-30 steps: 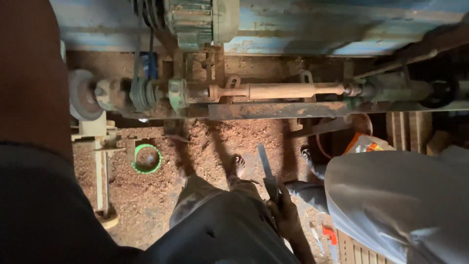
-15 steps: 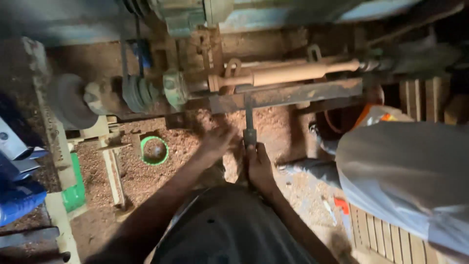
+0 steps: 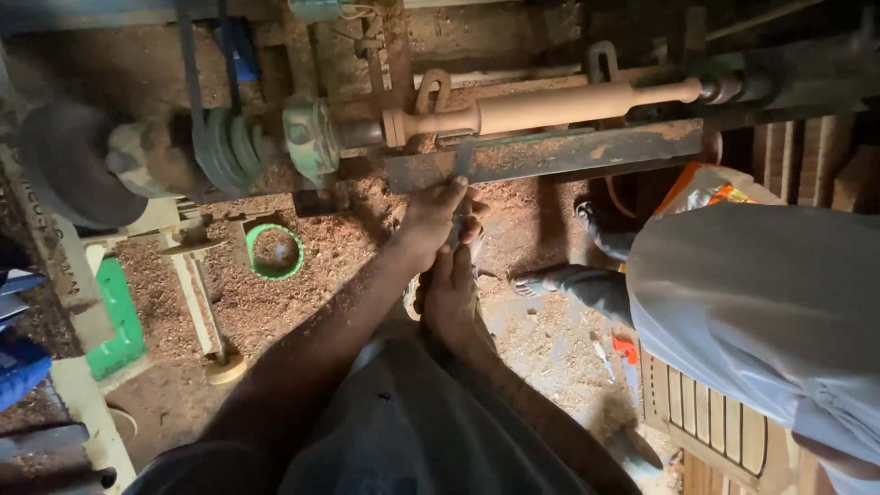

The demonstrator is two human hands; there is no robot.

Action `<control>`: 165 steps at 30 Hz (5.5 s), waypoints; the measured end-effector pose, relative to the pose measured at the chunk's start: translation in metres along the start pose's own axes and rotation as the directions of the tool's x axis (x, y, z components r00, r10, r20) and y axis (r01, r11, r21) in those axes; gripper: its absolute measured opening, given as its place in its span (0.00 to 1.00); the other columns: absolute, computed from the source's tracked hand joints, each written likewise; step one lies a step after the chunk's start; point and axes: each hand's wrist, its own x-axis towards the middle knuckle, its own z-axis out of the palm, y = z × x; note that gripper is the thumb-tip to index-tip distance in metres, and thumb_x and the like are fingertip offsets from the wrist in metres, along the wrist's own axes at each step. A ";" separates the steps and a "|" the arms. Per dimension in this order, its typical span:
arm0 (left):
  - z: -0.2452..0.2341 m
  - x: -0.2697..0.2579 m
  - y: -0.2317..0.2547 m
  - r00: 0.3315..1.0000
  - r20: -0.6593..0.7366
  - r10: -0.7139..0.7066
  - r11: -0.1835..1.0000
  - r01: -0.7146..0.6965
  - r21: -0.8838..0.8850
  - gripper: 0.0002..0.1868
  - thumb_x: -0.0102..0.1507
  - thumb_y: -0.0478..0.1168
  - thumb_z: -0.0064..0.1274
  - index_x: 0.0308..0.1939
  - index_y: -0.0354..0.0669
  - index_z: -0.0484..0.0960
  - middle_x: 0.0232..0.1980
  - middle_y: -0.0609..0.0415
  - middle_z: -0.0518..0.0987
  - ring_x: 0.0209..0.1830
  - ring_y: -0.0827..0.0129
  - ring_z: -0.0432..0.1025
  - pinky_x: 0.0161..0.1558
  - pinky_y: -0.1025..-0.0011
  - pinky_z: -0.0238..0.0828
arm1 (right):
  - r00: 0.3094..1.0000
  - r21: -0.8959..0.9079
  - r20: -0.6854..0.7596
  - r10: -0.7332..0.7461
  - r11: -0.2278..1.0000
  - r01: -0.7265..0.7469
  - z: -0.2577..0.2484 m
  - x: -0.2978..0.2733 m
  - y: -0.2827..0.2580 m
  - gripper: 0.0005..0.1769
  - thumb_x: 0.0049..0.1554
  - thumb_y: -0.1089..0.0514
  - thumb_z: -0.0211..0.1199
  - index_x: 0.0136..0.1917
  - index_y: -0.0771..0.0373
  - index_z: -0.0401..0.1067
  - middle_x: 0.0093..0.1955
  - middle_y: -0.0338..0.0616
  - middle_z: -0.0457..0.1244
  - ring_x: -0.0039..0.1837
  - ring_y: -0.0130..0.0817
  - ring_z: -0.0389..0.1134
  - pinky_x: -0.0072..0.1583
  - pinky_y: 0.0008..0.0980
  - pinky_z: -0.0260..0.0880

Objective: Using a wood lathe to shape a rolling pin and sharpening tools on a bench grinder.

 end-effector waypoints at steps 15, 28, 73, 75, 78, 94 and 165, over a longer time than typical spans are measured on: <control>0.009 -0.002 -0.003 0.998 -0.061 -0.008 1.000 0.008 -0.002 0.18 0.74 0.48 0.41 0.42 0.34 0.72 0.35 0.42 0.80 0.20 0.68 0.70 0.23 0.69 0.70 | 0.993 -0.044 -0.005 0.120 0.992 -0.120 -0.012 0.003 -0.004 0.29 0.66 0.41 0.43 0.68 0.66 0.57 0.30 0.47 0.61 0.27 0.35 0.60 0.32 0.39 0.62; 0.040 0.001 -0.017 0.971 -0.227 0.074 0.994 -0.090 -0.061 0.14 0.73 0.47 0.39 0.41 0.40 0.69 0.31 0.48 0.79 0.21 0.70 0.71 0.21 0.69 0.68 | 0.893 -0.551 0.197 -0.405 0.707 0.442 -0.069 0.018 0.010 0.12 0.73 0.55 0.47 0.64 0.62 0.65 0.51 0.57 0.62 0.48 0.46 0.64 0.46 0.41 0.67; 0.040 -0.002 -0.026 0.972 -0.218 0.082 0.986 -0.111 -0.126 0.13 0.74 0.46 0.38 0.45 0.39 0.69 0.33 0.45 0.80 0.22 0.70 0.70 0.25 0.70 0.69 | 0.870 -0.525 0.332 -0.365 0.694 0.492 -0.086 0.030 0.020 0.26 0.74 0.54 0.40 0.81 0.67 0.50 0.72 0.67 0.56 0.69 0.55 0.62 0.65 0.49 0.67; 0.051 0.000 -0.026 0.957 -0.274 0.101 0.987 -0.130 -0.090 0.14 0.74 0.46 0.37 0.42 0.39 0.67 0.32 0.46 0.80 0.22 0.69 0.69 0.25 0.68 0.70 | 0.907 -0.405 0.313 -0.284 0.824 0.397 -0.089 0.029 -0.016 0.30 0.73 0.55 0.39 0.83 0.71 0.42 0.78 0.70 0.51 0.77 0.58 0.56 0.70 0.53 0.61; 0.060 0.002 -0.029 0.947 -0.312 0.075 0.983 -0.123 -0.139 0.15 0.75 0.47 0.34 0.40 0.40 0.64 0.31 0.46 0.79 0.21 0.67 0.67 0.23 0.65 0.69 | 0.393 -0.582 0.559 -0.730 -0.008 0.813 -0.095 0.031 -0.044 0.30 0.73 0.53 0.34 0.83 0.71 0.42 0.66 0.76 0.57 0.62 0.59 0.67 0.58 0.39 0.76; 0.102 0.025 -0.036 0.867 -0.464 0.181 0.885 -0.350 -0.309 0.16 0.77 0.43 0.32 0.48 0.34 0.70 0.30 0.50 0.80 0.22 0.69 0.71 0.24 0.72 0.71 | 0.819 -0.649 0.488 0.301 0.753 0.110 -0.167 0.091 -0.070 0.17 0.69 0.54 0.40 0.66 0.60 0.60 0.33 0.41 0.56 0.28 0.24 0.57 0.28 0.30 0.60; 0.077 0.021 -0.044 0.896 -0.367 0.250 0.916 -0.342 -0.209 0.15 0.79 0.42 0.30 0.46 0.33 0.66 0.31 0.45 0.78 0.21 0.70 0.66 0.25 0.70 0.69 | 0.908 -0.529 0.382 0.172 0.846 0.062 -0.152 0.086 -0.029 0.18 0.70 0.54 0.47 0.69 0.65 0.52 0.32 0.44 0.59 0.27 0.26 0.59 0.26 0.29 0.60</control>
